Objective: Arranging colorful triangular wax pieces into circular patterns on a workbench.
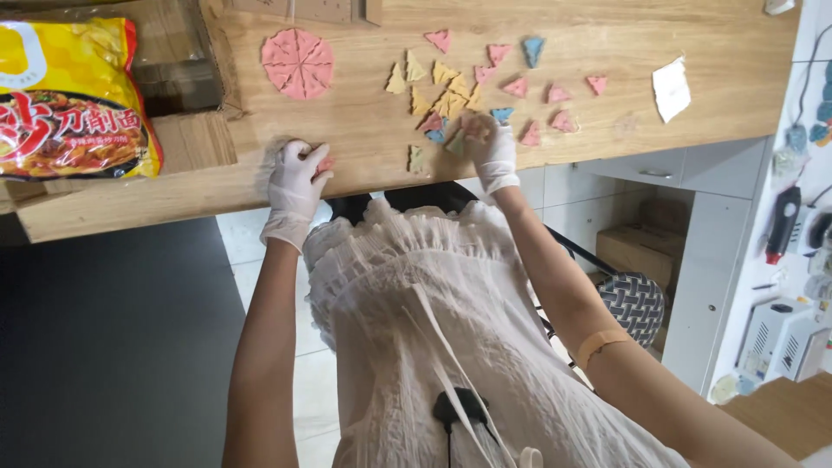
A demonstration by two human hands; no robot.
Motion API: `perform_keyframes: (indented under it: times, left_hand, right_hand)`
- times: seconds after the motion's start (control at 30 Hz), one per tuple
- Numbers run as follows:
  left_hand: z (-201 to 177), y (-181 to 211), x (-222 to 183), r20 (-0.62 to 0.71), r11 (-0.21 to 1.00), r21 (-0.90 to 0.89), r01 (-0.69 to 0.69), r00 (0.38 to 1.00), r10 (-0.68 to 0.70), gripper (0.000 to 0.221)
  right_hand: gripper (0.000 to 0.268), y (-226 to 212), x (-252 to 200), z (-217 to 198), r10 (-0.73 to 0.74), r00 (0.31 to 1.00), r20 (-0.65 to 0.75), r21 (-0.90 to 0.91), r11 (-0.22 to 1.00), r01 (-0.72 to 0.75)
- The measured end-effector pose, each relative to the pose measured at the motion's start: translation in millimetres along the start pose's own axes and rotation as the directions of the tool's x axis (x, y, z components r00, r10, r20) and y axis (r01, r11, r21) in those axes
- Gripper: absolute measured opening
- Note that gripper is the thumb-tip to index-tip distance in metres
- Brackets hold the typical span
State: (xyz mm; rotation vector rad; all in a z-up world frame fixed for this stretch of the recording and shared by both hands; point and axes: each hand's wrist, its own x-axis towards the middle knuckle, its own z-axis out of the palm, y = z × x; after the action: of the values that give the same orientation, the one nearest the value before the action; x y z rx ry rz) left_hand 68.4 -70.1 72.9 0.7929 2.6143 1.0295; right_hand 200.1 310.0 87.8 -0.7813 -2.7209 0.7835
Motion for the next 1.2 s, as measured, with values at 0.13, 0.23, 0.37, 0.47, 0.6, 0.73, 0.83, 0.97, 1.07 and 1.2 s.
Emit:
perform_keyframes:
  times: [0.13, 0.23, 0.37, 0.47, 0.6, 0.73, 0.83, 0.97, 1.07, 1.2]
  left_hand:
    - [-14.8, 0.3, -2.2, 0.029, 0.999, 0.04, -0.028, 0.999, 0.026, 0.053]
    - [-16.5, -8.1, -1.4, 0.022, 0.999, -0.008, -0.04, 0.999, 0.04, 0.053]
    - [-29.3, 1.4, 0.9, 0.094, 0.998, -0.062, 0.027, 0.995, -0.021, 0.056]
    - [-34.9, 0.7, 0.0, 0.123, 0.995, -0.09, 0.051, 0.992, -0.04, 0.06]
    - [-23.6, -19.2, 1.4, 0.147, 0.997, -0.08, 0.006, 0.989, 0.006, 0.06]
    - [-21.5, -27.2, -1.4, 0.185, 0.995, -0.097, 0.012, 0.983, 0.007, 0.05]
    - [-32.7, -16.3, 4.3, 0.211, 0.999, -0.038, -0.027, 0.977, 0.034, 0.057]
    - [-44.6, -4.5, 4.8, 0.217, 0.998, -0.058, 0.031, 0.976, -0.018, 0.066]
    - [-48.2, 1.7, 9.0, 0.194, 0.999, -0.046, -0.001, 0.981, 0.01, 0.073]
    - [-41.6, 3.2, 7.0, 0.178, 0.999, 0.048, -0.021, 0.984, 0.013, 0.07]
  right_hand:
    - [0.044, 31.9, -9.4, 23.3, 0.077, 0.975, 0.21, 0.48, 0.86, -0.171]
    - [0.036, 3.3, 1.1, 6.5, 0.156, 0.986, 0.059, -0.035, 0.987, -0.154]
    - [0.024, 7.6, 3.7, 2.4, 0.294, 0.928, 0.23, 0.277, 0.894, -0.352]
    - [0.022, -76.4, 8.2, -23.4, 0.335, 0.823, 0.458, 0.531, 0.64, -0.556]
    - [0.016, -91.9, 2.0, 38.3, 0.103, 0.745, 0.659, 0.346, 0.838, -0.422]
    - [0.018, -123.4, -17.9, 98.8, 0.005, 0.762, 0.647, 0.293, 0.921, -0.255]
    - [0.025, -138.8, -23.4, 130.5, -0.016, 0.824, 0.566, 0.297, 0.937, -0.185]
    - [0.026, -150.7, -33.6, 150.0, 0.013, 0.856, 0.516, 0.242, 0.957, -0.161]
    - [0.025, -150.5, -34.1, 153.9, 0.022, 0.872, 0.488, 0.26, 0.951, -0.169]
    - [0.025, -149.9, -36.8, 161.1, 0.02, 0.887, 0.461, 0.299, 0.938, -0.177]
